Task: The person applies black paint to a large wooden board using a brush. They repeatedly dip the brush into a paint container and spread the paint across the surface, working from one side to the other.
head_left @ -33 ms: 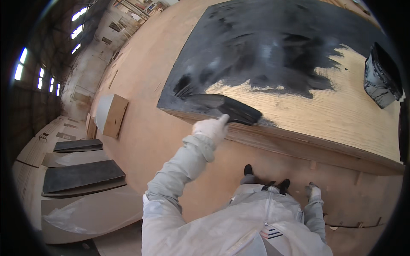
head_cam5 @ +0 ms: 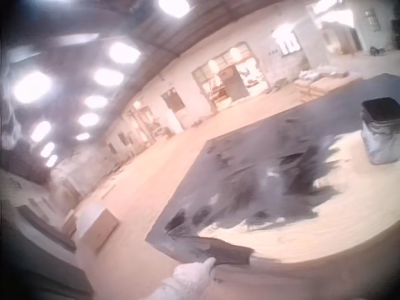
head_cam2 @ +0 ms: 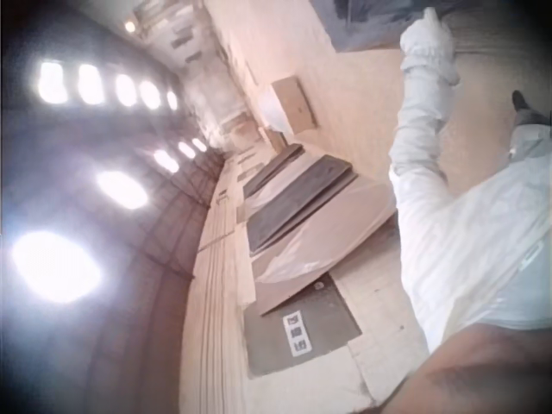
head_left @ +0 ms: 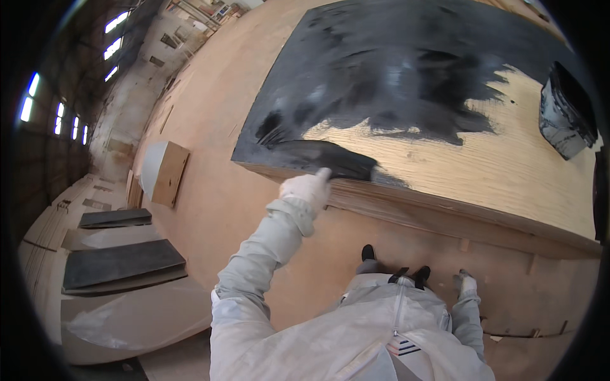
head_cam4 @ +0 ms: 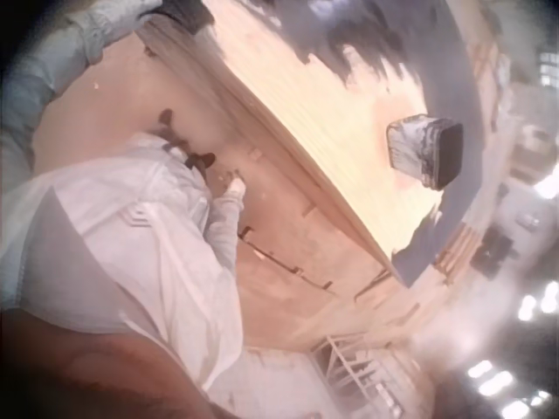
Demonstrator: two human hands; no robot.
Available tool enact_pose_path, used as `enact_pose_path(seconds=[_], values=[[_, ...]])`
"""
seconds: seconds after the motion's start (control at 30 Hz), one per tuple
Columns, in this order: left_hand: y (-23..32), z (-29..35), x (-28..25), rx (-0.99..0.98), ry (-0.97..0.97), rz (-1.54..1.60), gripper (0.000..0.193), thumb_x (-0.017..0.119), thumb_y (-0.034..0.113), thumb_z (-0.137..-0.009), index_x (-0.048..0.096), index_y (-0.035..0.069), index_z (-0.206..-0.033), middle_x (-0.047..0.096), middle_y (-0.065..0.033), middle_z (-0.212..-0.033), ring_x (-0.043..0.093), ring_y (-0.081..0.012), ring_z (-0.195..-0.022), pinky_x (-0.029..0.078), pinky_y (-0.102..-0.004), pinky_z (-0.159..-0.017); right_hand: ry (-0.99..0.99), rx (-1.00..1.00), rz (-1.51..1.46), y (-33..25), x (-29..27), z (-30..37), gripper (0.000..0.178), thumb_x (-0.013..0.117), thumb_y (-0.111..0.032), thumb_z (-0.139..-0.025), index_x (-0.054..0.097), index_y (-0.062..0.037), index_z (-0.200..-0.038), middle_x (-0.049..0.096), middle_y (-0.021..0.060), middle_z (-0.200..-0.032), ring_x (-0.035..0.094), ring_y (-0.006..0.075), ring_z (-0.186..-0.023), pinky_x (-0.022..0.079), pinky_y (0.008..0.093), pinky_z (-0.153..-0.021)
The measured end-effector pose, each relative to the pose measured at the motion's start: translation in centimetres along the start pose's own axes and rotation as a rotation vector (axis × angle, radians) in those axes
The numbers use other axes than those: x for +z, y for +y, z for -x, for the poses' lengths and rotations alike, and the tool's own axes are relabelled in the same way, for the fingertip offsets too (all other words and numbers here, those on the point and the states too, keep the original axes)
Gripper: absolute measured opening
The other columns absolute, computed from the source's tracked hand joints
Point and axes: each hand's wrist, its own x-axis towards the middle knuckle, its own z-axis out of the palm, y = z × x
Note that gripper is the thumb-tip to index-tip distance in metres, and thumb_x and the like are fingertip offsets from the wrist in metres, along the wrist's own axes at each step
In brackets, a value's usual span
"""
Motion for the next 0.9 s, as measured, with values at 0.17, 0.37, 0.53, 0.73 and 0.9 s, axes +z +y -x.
enact_pose_path(seconds=[0.17,0.37,0.53,0.73,0.9], values=[[7.5,2.2,-1.1,0.079,-0.106,0.025,0.039,0.052,0.037,-0.106,0.061,0.018,-0.138,0.079,-0.0155,-0.106,0.076,-0.0382,-0.101,0.058,-0.0534,-0.087,0.115,-0.16,0.013,-0.1,0.5,1.1,0.038,0.065,-0.046,-0.1,0.07,-0.0148,-0.119,0.074,0.0081,-0.102,0.068,0.0252,-0.086,0.053,0.0424,-0.067],[-0.8,-2.5,-0.2,-0.145,0.063,0.002,0.039,0.054,0.037,-0.104,0.069,0.018,-0.135,0.078,-0.015,-0.119,0.073,-0.0353,-0.114,0.057,-0.0494,-0.1,0.039,0.014,0.008,-3.8,1.6,7.5,0.034,0.067,-0.038,-0.099,0.069,-0.0109,-0.119,0.073,0.0088,-0.107,0.069,0.0224,-0.088,0.055,0.0372,-0.073],[-5.6,-8.1,-1.4,-0.154,0.151,0.046,0.042,0.06,0.038,-0.103,0.069,0.018,-0.138,0.074,-0.0135,-0.131,0.069,-0.0364,-0.123,0.055,-0.046,-0.106,0.121,-0.087,-0.044,-3.4,-3.0,7.3,0.032,0.065,-0.038,-0.101,0.072,-0.0115,-0.116,0.074,0.0064,-0.096,0.067,0.0233,-0.074,0.052,0.039,-0.063],[-4.0,-5.7,-3.2,-0.006,0.023,-0.058,0.044,0.061,0.037,-0.102,0.068,0.023,-0.144,0.075,-0.0117,-0.13,0.07,-0.0328,-0.122,0.056,-0.0445,-0.105,0.213,0.017,0.043,-2.8,-6.8,9.3,0.016,0.068,-0.028,-0.1,0.068,-0.0128,-0.105,0.061,0.0063,-0.071,0.062,0.0218,-0.063,0.049,0.0417,-0.054],[-4.3,-8.5,-2.8,0.088,0.15,-0.077,0.041,0.066,0.039,-0.101,0.073,0.022,-0.137,0.077,-0.0106,-0.124,0.072,-0.0326,-0.12,0.056,-0.0434,-0.103,0.085,-0.058,-0.312,0.8,-8.7,6.1,0.016,0.063,-0.033,-0.101,0.064,-0.0175,-0.099,0.056,0.0028,-0.071,0.057,0.0216,-0.06,0.045,0.0427,-0.051]])
